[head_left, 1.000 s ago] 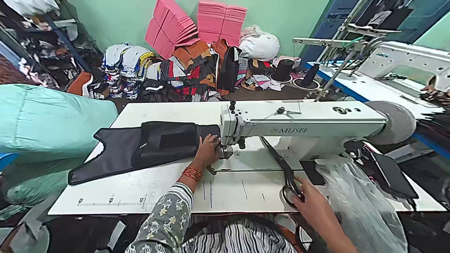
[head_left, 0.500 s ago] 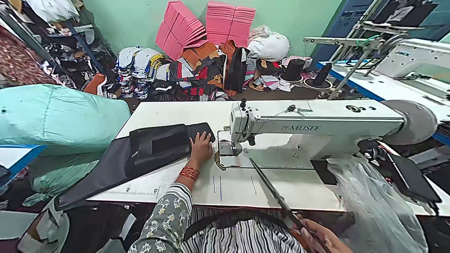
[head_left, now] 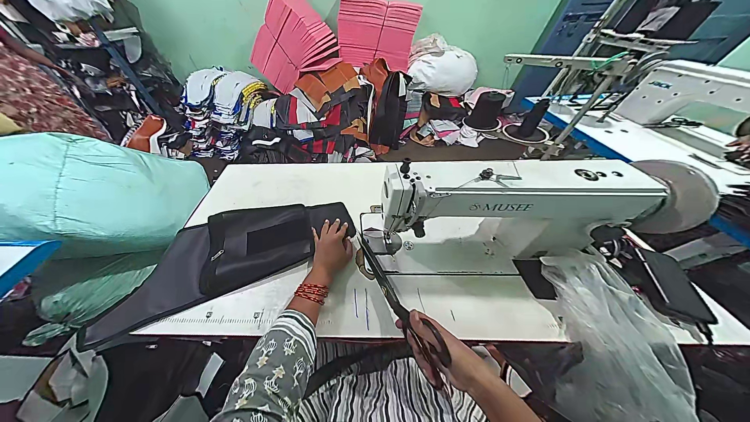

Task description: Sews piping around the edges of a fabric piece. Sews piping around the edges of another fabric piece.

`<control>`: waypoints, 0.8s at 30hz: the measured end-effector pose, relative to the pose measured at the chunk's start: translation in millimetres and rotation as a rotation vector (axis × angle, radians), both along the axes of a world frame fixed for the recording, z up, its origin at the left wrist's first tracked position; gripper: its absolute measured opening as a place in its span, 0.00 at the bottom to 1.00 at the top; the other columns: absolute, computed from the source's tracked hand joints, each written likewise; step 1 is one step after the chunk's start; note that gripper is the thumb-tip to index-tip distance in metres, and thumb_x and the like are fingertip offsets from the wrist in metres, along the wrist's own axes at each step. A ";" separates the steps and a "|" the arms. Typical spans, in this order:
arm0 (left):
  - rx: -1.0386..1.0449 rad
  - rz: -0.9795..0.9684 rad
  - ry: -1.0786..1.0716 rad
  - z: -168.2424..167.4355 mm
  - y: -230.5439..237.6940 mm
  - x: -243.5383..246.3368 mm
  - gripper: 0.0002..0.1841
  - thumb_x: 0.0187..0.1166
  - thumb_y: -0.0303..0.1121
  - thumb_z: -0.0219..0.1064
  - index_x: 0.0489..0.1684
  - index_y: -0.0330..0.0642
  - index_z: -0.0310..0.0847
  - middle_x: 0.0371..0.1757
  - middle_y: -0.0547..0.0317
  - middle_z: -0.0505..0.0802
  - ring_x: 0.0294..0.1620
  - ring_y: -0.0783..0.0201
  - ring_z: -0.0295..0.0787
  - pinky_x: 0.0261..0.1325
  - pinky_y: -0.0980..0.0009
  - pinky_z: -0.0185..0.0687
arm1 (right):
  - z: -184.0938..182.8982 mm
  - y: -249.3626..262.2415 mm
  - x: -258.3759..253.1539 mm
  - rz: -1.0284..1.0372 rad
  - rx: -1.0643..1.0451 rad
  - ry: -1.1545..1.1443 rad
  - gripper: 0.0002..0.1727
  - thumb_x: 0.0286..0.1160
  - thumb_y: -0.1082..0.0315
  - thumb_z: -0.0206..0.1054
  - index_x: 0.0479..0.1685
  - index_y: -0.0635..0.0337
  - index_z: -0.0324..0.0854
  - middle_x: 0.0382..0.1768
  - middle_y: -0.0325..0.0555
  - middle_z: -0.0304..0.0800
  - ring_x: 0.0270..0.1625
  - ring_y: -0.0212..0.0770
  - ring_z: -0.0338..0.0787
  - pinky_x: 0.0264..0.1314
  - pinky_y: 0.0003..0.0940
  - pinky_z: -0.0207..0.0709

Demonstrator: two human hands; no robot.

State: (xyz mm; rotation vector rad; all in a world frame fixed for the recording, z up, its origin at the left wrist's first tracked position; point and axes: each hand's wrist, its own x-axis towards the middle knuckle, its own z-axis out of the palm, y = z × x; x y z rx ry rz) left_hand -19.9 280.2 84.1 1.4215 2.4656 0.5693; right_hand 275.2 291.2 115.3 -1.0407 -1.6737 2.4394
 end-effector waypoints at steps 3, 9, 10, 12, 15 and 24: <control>0.026 0.006 -0.007 0.1 -2.9 0.3 0.26 0.89 0.41 0.50 0.85 0.47 0.73 0.90 0.50 0.71 0.95 0.41 0.52 0.91 0.30 0.28 | 1.0 -0.2 -15.9 -0.058 -0.036 -0.013 0.27 0.90 0.44 0.42 0.61 0.59 0.71 0.20 0.33 0.73 0.13 0.28 0.75 0.15 0.21 0.76; 0.068 0.032 0.005 -1.8 -4.1 0.9 0.24 0.91 0.40 0.48 0.80 0.45 0.79 0.86 0.48 0.76 0.93 0.41 0.58 0.91 0.31 0.33 | 6.1 4.6 -37.7 -0.117 -0.103 0.003 0.28 0.93 0.44 0.40 0.57 0.59 0.74 0.18 0.33 0.73 0.13 0.27 0.75 0.16 0.20 0.76; 0.074 0.033 0.008 -1.8 -4.1 1.2 0.24 0.90 0.40 0.48 0.79 0.45 0.80 0.86 0.48 0.77 0.92 0.41 0.58 0.91 0.31 0.33 | 6.5 5.1 -40.6 -0.122 -0.104 0.005 0.28 0.93 0.44 0.40 0.56 0.59 0.74 0.18 0.34 0.73 0.13 0.27 0.75 0.16 0.19 0.75; 0.073 0.035 0.006 -1.8 -4.2 1.4 0.24 0.90 0.40 0.49 0.79 0.45 0.79 0.86 0.48 0.77 0.92 0.41 0.58 0.91 0.31 0.33 | 8.0 4.8 -45.4 -0.140 -0.094 0.018 0.27 0.94 0.44 0.41 0.56 0.59 0.74 0.19 0.34 0.72 0.13 0.27 0.75 0.16 0.19 0.74; 0.075 0.034 0.005 -2.0 -4.2 1.7 0.24 0.90 0.40 0.50 0.80 0.45 0.79 0.86 0.48 0.76 0.93 0.41 0.58 0.91 0.31 0.33 | 10.6 5.5 -49.1 -0.167 -0.081 0.050 0.26 0.94 0.46 0.41 0.56 0.59 0.74 0.19 0.34 0.72 0.14 0.26 0.74 0.16 0.18 0.74; 0.093 0.035 0.019 -3.3 -4.2 1.6 0.23 0.89 0.39 0.52 0.78 0.44 0.80 0.85 0.47 0.78 0.91 0.41 0.60 0.91 0.31 0.35 | 14.5 10.2 -55.1 -0.134 -0.038 0.119 0.23 0.92 0.48 0.45 0.54 0.59 0.74 0.18 0.32 0.72 0.13 0.25 0.73 0.15 0.17 0.73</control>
